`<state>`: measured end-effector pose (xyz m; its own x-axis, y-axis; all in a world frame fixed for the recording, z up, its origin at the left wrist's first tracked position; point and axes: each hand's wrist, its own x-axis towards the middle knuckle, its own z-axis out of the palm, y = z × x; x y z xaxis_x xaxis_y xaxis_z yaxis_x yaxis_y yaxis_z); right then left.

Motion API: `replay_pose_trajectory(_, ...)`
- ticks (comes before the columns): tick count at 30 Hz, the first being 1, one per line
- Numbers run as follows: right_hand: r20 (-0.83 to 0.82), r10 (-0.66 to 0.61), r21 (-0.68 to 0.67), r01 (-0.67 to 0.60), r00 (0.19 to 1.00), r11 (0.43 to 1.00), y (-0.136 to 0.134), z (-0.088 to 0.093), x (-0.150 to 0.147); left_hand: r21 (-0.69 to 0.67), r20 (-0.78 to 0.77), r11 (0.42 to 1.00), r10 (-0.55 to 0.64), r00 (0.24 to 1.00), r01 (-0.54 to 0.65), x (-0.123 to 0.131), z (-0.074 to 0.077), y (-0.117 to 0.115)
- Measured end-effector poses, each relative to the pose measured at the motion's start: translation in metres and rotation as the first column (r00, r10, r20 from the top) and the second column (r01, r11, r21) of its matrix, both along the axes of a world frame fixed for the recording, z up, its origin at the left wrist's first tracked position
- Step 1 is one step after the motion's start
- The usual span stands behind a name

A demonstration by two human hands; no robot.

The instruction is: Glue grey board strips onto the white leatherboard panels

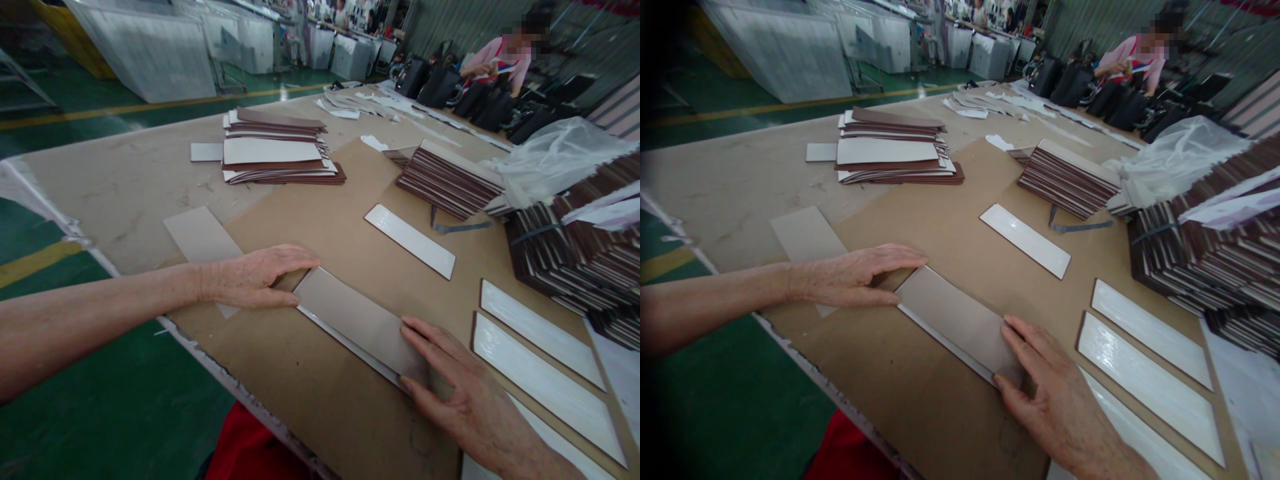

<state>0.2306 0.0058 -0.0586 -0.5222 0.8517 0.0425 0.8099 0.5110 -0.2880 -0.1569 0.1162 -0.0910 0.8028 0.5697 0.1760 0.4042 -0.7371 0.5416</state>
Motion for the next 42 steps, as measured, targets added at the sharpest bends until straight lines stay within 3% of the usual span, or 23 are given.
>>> replay_pose_trajectory(15, -0.025, -0.012, -0.011, 0.012, 1.000, 1.000, 0.001, -0.002, -0.004, 0.016, -0.008, 1.000, -0.015, 1.000, 0.015, 0.001, 0.002, 0.001)
replay_pose_trajectory(24, -0.074, 0.031, -0.079, -0.037, 0.997, 0.996, -0.001, 0.004, -0.009, -0.018, -0.043, 0.999, 0.027, 0.999, -0.028, -0.001, -0.006, 0.002)
replay_pose_trajectory(32, -0.046, 0.040, -0.114, -0.045, 0.998, 0.993, -0.004, 0.004, -0.009, 0.043, -0.163, 0.999, 0.005, 0.987, 0.002, 0.001, -0.002, 0.000)
replay_pose_trajectory(42, 0.032, 0.077, -0.138, -0.071, 0.997, 0.988, -0.008, 0.007, -0.011, 0.017, -0.116, 1.000, 0.017, 0.993, -0.015, 0.003, -0.001, -0.002)
